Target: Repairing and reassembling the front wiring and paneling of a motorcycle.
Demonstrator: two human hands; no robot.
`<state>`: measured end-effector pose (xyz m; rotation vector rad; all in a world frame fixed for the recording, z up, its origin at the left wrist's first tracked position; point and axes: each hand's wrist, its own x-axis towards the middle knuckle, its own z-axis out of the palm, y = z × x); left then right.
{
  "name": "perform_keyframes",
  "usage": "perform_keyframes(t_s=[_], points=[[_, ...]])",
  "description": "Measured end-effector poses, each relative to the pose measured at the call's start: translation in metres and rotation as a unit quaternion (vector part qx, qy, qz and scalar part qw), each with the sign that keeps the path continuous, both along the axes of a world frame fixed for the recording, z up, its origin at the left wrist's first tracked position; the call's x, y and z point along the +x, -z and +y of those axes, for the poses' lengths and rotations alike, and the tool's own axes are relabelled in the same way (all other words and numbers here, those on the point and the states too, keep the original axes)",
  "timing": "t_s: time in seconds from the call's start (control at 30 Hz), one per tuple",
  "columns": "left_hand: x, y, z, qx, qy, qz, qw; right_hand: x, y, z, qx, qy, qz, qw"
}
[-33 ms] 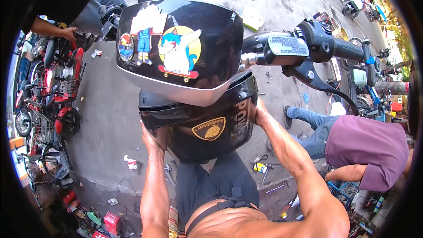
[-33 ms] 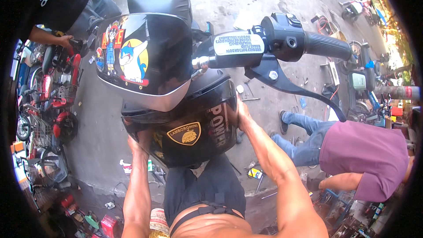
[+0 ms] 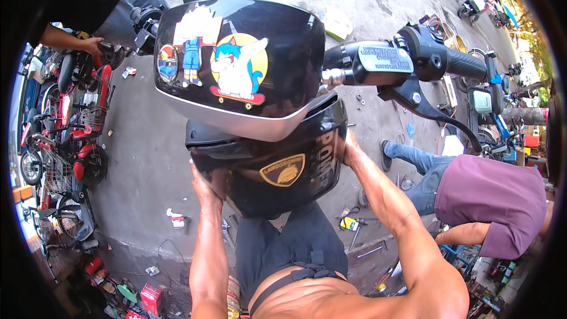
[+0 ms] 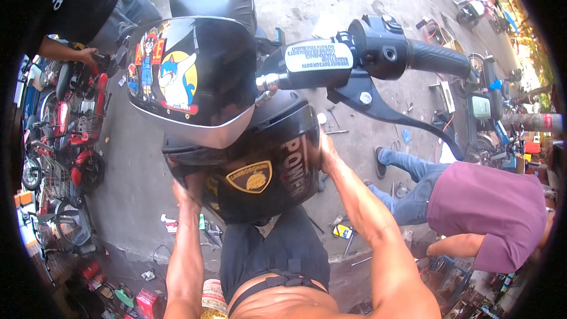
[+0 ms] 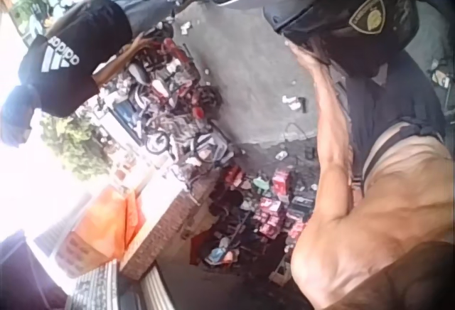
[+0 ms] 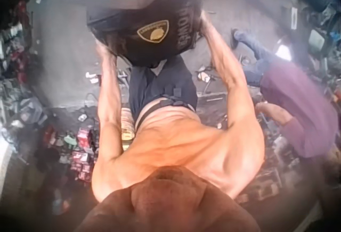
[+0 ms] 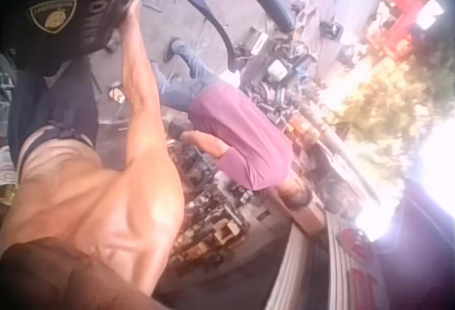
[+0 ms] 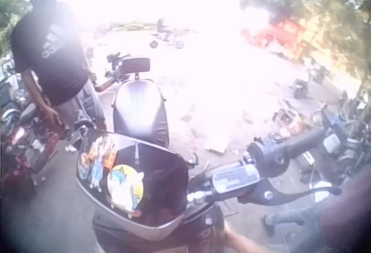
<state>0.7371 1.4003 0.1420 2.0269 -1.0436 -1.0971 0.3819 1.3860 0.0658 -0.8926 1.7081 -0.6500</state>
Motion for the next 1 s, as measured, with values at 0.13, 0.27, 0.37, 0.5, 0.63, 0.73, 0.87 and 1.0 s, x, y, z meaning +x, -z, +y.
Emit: perform_keyframes(t_s=[0.13, 0.27, 0.37, 0.5, 0.63, 0.73, 0.87, 1.0], points=[[0.009, 0.033, -0.004, 0.045, -0.288, 0.353, 0.889, -0.013, -0.009, -0.008, 0.048, 0.116, -0.182, 0.975], [0.028, 0.05, 0.015, -0.103, -0.286, 0.436, 0.847, 0.004, 0.0, 0.004, 0.019, 0.217, -0.198, 0.956], [0.022, 0.027, 0.033, -0.205, -0.114, 0.307, 0.922, 0.03, -0.011, 0.029, -0.214, 0.084, -0.16, 0.96], [0.023, 0.022, 0.023, -0.126, -0.131, 0.429, 0.885, 0.026, -0.029, 0.022, -0.194, 0.089, -0.157, 0.964], [0.028, 0.007, 0.019, -0.099, -0.139, 0.391, 0.905, 0.03, -0.056, 0.014, -0.154, 0.105, -0.061, 0.981], [-0.004, -0.021, 0.006, -0.148, -0.095, 0.275, 0.945, 0.039, -0.062, 0.004, -0.16, 0.127, -0.048, 0.978], [-0.005, -0.012, 0.007, -0.152, -0.056, 0.357, 0.92, 0.043, -0.05, 0.005, -0.144, 0.177, 0.008, 0.974], [-0.01, -0.019, 0.011, -0.157, -0.194, 0.372, 0.894, 0.051, -0.068, 0.002, -0.223, 0.225, 0.044, 0.948]])
